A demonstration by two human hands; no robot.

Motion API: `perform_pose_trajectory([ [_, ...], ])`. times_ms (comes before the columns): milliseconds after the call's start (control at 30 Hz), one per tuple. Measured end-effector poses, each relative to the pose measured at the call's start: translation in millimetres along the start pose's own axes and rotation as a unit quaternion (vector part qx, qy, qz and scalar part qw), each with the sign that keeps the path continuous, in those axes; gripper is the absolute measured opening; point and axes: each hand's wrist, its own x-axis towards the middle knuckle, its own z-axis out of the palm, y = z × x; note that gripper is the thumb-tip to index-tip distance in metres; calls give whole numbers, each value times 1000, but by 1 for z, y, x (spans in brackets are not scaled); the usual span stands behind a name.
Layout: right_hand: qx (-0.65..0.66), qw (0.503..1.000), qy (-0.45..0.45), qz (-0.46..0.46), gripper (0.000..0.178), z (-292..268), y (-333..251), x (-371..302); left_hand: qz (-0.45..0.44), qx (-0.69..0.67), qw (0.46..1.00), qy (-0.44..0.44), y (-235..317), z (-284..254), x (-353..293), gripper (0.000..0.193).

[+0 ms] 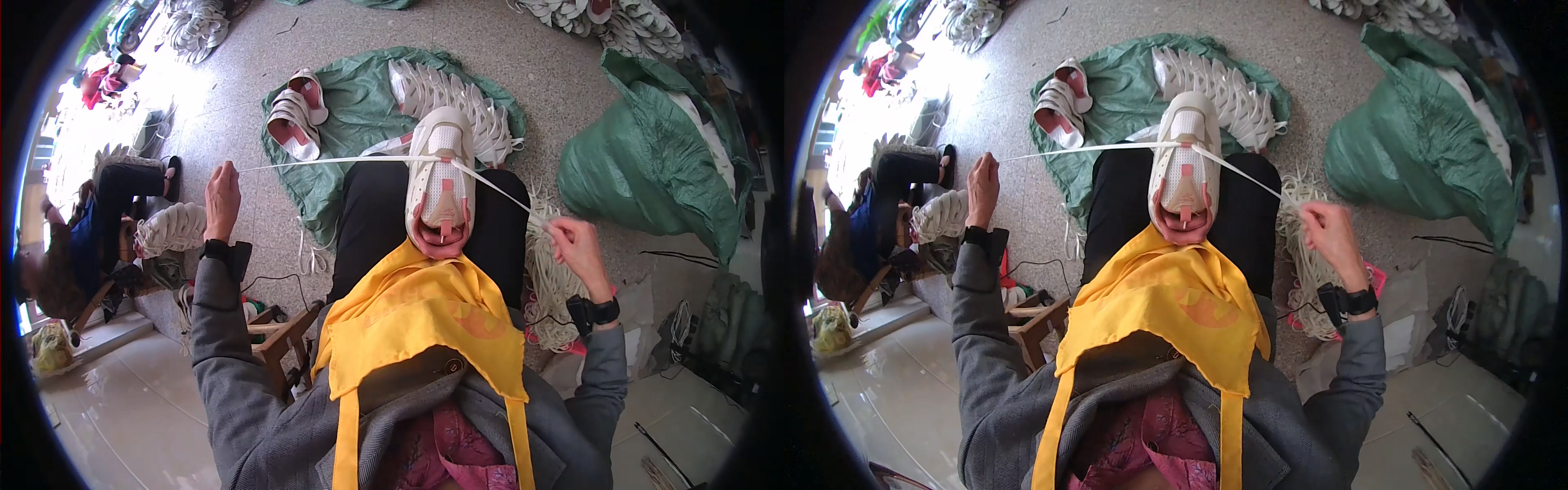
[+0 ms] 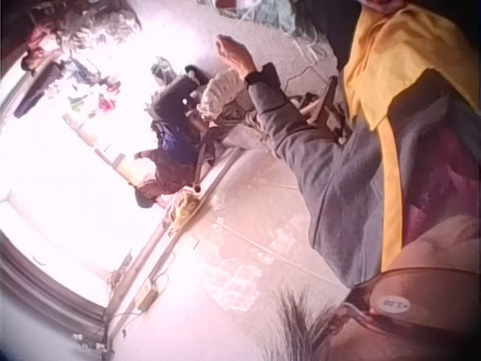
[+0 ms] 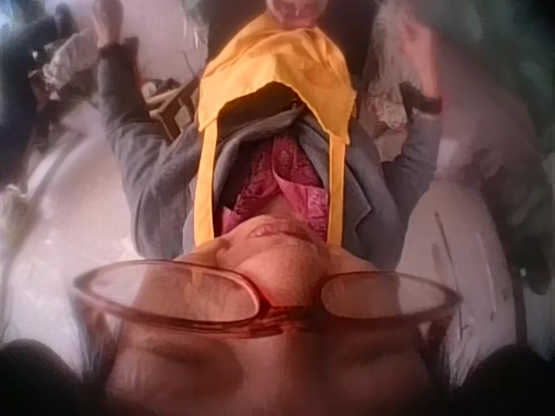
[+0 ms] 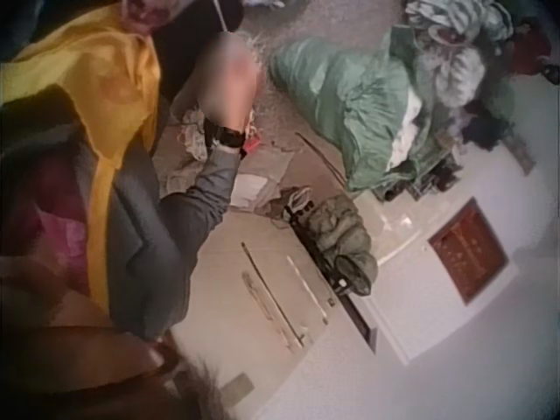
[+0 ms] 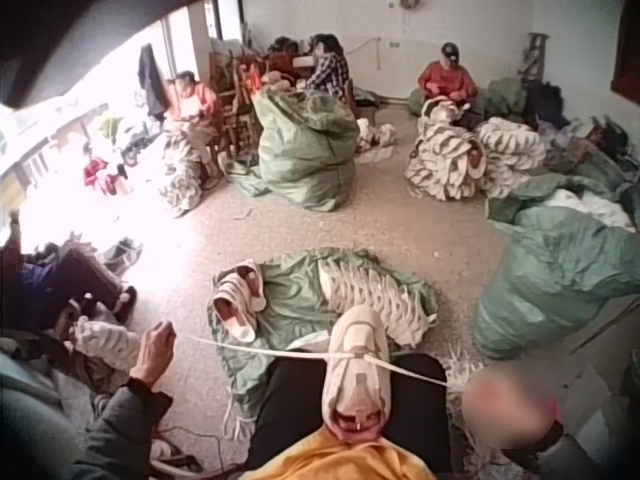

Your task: The person is threading laces through the eyelets of a shoe.

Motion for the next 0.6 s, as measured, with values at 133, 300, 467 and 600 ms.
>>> perform_pose_trajectory([
  [133,12,1000,5,21,21,-17,89,-3,7,-1,1000,10,0,3,-2,15],
  [300,15,994,75,81,23,-47,185,-10,1,-3,1000,-5,4,4,-1,13],
  [467,48,959,277,-40,26,-106,167,-5,4,-22,1000,-2,9,4,6,13],
  [600,27,881,431,-193,29,-121,25,-11,-12,-9,1000,-2,9,-16,1,13],
])
